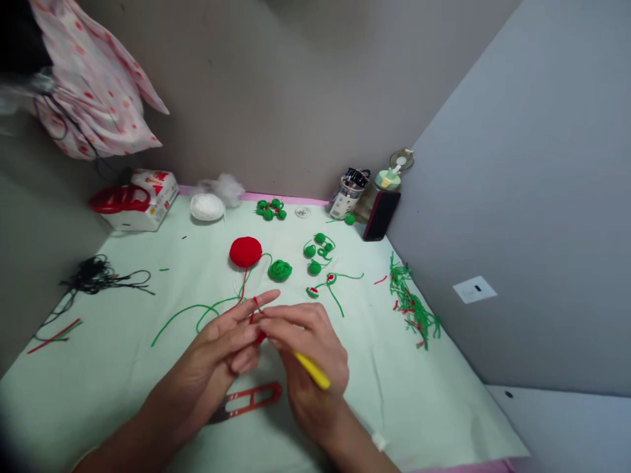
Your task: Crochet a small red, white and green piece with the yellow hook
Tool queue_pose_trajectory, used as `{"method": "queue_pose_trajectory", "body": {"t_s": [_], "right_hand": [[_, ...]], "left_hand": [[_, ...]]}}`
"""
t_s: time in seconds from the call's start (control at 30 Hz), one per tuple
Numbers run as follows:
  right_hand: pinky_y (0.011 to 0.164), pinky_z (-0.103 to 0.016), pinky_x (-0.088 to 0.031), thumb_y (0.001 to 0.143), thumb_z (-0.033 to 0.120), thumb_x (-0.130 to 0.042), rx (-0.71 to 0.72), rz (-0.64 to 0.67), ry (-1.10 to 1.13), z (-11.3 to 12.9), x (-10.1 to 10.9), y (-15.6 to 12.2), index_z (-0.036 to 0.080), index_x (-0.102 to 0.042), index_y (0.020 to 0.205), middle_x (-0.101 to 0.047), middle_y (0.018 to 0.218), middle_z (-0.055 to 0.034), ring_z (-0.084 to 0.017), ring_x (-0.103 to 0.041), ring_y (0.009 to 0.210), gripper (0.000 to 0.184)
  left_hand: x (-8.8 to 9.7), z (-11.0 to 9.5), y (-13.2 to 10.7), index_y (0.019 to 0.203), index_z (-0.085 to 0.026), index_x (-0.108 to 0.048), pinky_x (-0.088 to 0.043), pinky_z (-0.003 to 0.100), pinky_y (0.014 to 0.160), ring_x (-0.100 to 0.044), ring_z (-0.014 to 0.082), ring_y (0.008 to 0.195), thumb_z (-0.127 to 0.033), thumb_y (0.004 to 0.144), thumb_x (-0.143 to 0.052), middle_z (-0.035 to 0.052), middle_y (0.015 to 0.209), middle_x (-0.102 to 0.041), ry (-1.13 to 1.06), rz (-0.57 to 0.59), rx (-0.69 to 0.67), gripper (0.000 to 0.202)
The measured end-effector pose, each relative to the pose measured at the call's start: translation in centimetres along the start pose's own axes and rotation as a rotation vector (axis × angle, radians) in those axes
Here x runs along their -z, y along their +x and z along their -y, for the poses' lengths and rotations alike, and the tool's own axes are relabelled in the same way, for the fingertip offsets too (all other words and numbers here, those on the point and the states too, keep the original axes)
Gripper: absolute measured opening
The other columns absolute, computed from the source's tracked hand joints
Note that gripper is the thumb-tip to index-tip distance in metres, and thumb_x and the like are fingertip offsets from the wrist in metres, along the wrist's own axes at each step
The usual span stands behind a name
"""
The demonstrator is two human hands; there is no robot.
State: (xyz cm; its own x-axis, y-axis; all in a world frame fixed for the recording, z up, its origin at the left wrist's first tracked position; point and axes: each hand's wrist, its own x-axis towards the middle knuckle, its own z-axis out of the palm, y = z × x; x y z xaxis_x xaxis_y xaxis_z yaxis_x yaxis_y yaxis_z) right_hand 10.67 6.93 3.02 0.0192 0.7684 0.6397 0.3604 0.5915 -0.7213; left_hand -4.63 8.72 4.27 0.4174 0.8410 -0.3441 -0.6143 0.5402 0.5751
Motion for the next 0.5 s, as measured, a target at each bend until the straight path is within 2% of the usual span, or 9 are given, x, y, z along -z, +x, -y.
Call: {"method": "queue_pose_trajectory", "body": {"t_s": [0.1, 0.17, 0.33, 0.5], "right_hand": [[0.079, -0.03, -0.057, 0.102, 0.023, -0.064, -0.267, -0.025, 0.345, -0.02, -0.19, 0.66, 0.034, -0.081, 0.105, -0.082, 0.1, -0.0003, -0.017, -0.071, 0.092, 0.021], [0.073, -0.026, -0.057, 0.101, 0.028, -0.067, -0.377, -0.047, 0.476, -0.13, -0.25, 0.94, 0.032, -0.081, 0.099, -0.082, 0.098, 0.0005, -0.014, -0.069, 0.083, 0.015], [0.072, -0.024, -0.056, 0.098, 0.032, -0.072, -0.439, -0.082, 0.577, -0.14, -0.41, 1.02, 0.028, -0.082, 0.095, -0.083, 0.096, -0.0013, -0.011, -0.067, 0.075, 0.011], [0.071, -0.023, -0.056, 0.098, 0.033, -0.073, -0.489, -0.072, 0.639, -0.21, -0.53, 1.1, 0.027, -0.082, 0.097, -0.084, 0.097, -0.0027, -0.011, -0.067, 0.073, 0.011]], "left_hand": [[0.22, -0.35, 0.24, 0.123, -0.018, -0.077, -0.034, 0.019, 0.054, -0.041, 0.003, 0.055, -0.022, 0.081, -0.086, -0.0022, 0.081, -0.061, 0.005, 0.011, -0.024, 0.044], [0.27, -0.35, 0.29, 0.126, -0.018, -0.076, -0.034, 0.02, 0.053, -0.041, 0.0038, 0.056, -0.023, 0.081, -0.086, -0.0022, 0.081, -0.062, 0.035, 0.01, -0.055, 0.046], [0.1, 0.15, 0.01, 0.135, -0.022, -0.07, -0.032, 0.021, 0.053, -0.041, 0.0067, 0.06, -0.023, 0.081, -0.087, -0.0031, 0.079, -0.061, 0.13, -0.035, -0.137, 0.056], [0.0, 0.24, -0.17, 0.141, -0.023, -0.067, -0.033, 0.022, 0.055, -0.042, 0.0075, 0.062, -0.025, 0.082, -0.087, -0.0032, 0.079, -0.061, 0.137, -0.069, -0.132, 0.062]]}}
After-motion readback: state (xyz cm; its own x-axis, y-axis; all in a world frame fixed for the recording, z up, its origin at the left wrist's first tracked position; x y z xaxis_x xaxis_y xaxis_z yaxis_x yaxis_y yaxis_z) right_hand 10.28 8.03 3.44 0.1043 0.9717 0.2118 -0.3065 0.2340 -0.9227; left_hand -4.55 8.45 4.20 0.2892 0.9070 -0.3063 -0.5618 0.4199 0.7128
